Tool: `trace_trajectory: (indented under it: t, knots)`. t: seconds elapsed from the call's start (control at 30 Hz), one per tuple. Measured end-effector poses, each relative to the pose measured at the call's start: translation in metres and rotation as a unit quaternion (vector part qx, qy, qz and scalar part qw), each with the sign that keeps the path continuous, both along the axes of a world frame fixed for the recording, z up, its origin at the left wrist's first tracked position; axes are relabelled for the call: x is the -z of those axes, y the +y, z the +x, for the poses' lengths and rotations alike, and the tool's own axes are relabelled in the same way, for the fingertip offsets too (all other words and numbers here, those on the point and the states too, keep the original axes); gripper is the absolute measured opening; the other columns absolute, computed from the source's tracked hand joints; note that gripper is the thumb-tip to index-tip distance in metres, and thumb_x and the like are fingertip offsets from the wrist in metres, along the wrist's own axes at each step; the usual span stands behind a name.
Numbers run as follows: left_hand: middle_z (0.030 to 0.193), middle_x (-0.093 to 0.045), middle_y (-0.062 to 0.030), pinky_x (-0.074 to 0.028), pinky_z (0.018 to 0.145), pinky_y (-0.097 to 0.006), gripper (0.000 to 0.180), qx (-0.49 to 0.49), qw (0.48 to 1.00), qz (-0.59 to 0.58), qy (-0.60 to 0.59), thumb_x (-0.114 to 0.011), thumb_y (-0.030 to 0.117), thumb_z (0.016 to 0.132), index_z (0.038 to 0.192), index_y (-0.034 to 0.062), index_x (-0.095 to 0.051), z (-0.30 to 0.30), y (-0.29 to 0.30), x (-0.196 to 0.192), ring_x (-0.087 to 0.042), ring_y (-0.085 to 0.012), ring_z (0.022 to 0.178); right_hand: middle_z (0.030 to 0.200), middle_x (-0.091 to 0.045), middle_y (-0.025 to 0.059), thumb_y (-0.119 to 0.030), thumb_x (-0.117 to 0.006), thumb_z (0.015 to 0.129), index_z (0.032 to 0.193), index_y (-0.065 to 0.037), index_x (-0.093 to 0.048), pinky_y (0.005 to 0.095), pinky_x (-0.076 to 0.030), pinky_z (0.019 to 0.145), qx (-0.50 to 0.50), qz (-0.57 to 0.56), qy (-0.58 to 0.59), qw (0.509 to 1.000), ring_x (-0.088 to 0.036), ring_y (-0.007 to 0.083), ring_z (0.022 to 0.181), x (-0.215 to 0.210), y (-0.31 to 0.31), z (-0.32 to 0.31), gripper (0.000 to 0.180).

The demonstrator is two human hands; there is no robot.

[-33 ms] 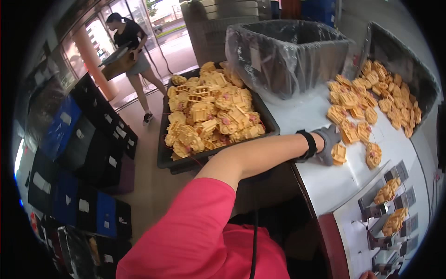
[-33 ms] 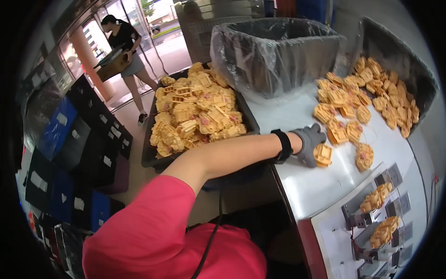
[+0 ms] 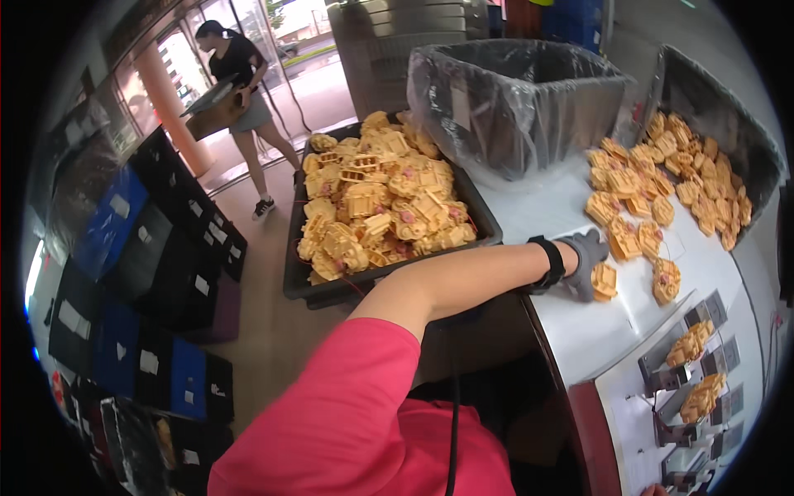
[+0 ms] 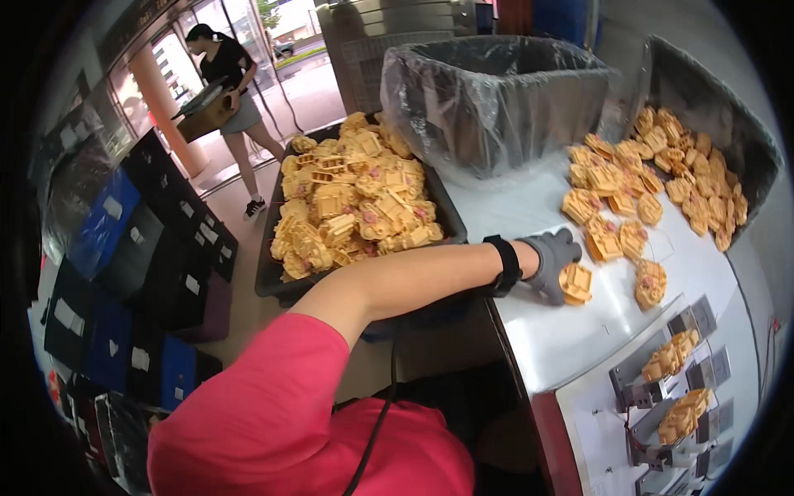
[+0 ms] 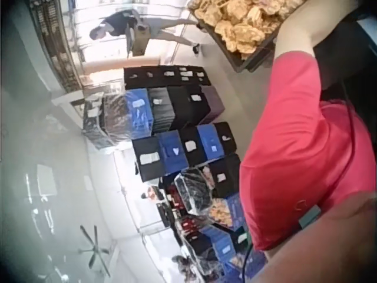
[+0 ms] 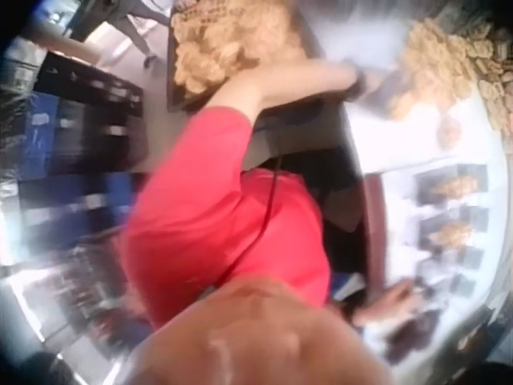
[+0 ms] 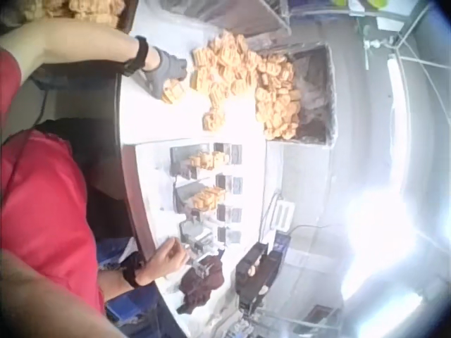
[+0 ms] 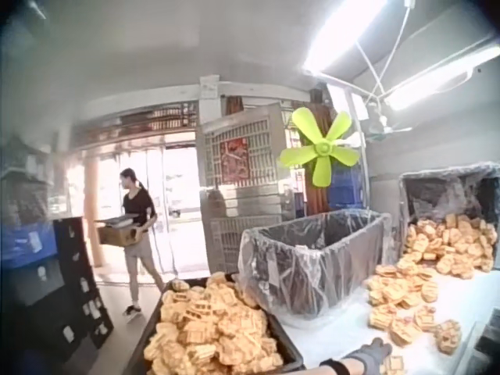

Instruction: The person places yellow plastic toy components onto a testing jig with electrical contacts and meters. They connect wires to the components, observe the meters, and then remove the components. The person handles a shipping package and places it into a blue bin. They continue to test more components one by one.

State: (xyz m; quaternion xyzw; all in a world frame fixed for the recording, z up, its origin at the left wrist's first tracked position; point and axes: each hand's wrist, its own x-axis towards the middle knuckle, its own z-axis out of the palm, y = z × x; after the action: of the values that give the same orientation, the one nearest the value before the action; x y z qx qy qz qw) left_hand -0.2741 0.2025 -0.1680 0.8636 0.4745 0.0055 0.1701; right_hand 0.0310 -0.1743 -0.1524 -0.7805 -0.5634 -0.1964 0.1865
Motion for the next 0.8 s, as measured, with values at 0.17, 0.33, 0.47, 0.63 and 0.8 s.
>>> trace_trajectory:
  t: [0.17, 0.33, 0.47, 0.63, 0.8]
  knots:
    - [0.122, -0.058, -0.0184, -0.048, 0.093, -0.038, 0.094, -0.066, 0.99, -0.104, -0.074, -0.082, 0.057, 0.056, 0.128, 0.0045, -0.05, -0.019, -0.017, -0.013, -0.058, -0.0311, 0.112, 0.103, -0.065, 0.0167, -0.017, -0.065, 0.091, 0.108, -0.007, -0.067, 0.0442, -0.049, 0.086, 0.01, -0.011, 0.077, 0.997, -0.062, 0.0314, 0.096, 0.003, 0.003, 0.002, 0.019]
    - [0.108, -0.059, -0.0126, -0.055, 0.079, -0.034, 0.089, -0.115, 0.917, -0.218, -0.315, -0.086, 0.05, 0.062, 0.127, 0.0017, -0.048, -0.031, -0.019, -0.02, -0.063, -0.0209, 0.094, 0.113, -0.062, 0.0166, -0.014, -0.064, 0.09, 0.118, -0.012, -0.064, 0.0413, -0.049, 0.092, -0.034, -0.083, -0.06, 0.994, -0.059, 0.0309, 0.107, 0.025, -0.012, 0.041, 0.028]
    - [0.091, -0.054, -0.0049, -0.049, 0.057, -0.023, 0.075, -0.093, 0.8, -0.337, -0.487, -0.086, 0.044, 0.069, 0.121, 0.0045, -0.05, -0.032, -0.042, -0.052, -0.055, -0.0108, 0.068, 0.13, -0.056, 0.0133, -0.013, -0.06, 0.092, 0.131, -0.014, -0.056, 0.0405, -0.046, 0.1, 0.004, -0.166, 0.012, 0.986, -0.053, 0.0311, 0.121, 0.025, -0.008, 0.045, 0.04]
    - [0.076, -0.048, 0.0032, -0.036, 0.046, -0.021, 0.046, 0.067, 0.694, -0.463, -0.546, -0.081, 0.043, 0.078, 0.102, 0.0119, -0.057, -0.005, -0.07, -0.096, -0.046, -0.0071, 0.056, 0.133, -0.056, 0.0127, -0.02, -0.06, 0.093, 0.139, -0.008, -0.045, 0.0406, -0.047, 0.098, -0.105, -0.018, -0.074, 0.992, -0.054, 0.0315, 0.121, 0.072, -0.03, 0.106, 0.05]
    - [0.08, -0.056, 0.008, -0.041, 0.063, -0.018, 0.02, 0.202, 0.579, -0.544, -0.572, -0.07, 0.028, 0.09, 0.103, 0.014, -0.064, 0.054, -0.065, -0.099, -0.05, -0.0017, 0.073, 0.116, -0.057, 0.0149, -0.011, -0.056, 0.096, 0.125, 0.001, -0.053, 0.0348, -0.043, 0.092, -0.055, 0.32, 0.285, 0.902, -0.055, 0.0239, 0.104, 0.093, -0.011, 0.116, 0.031]
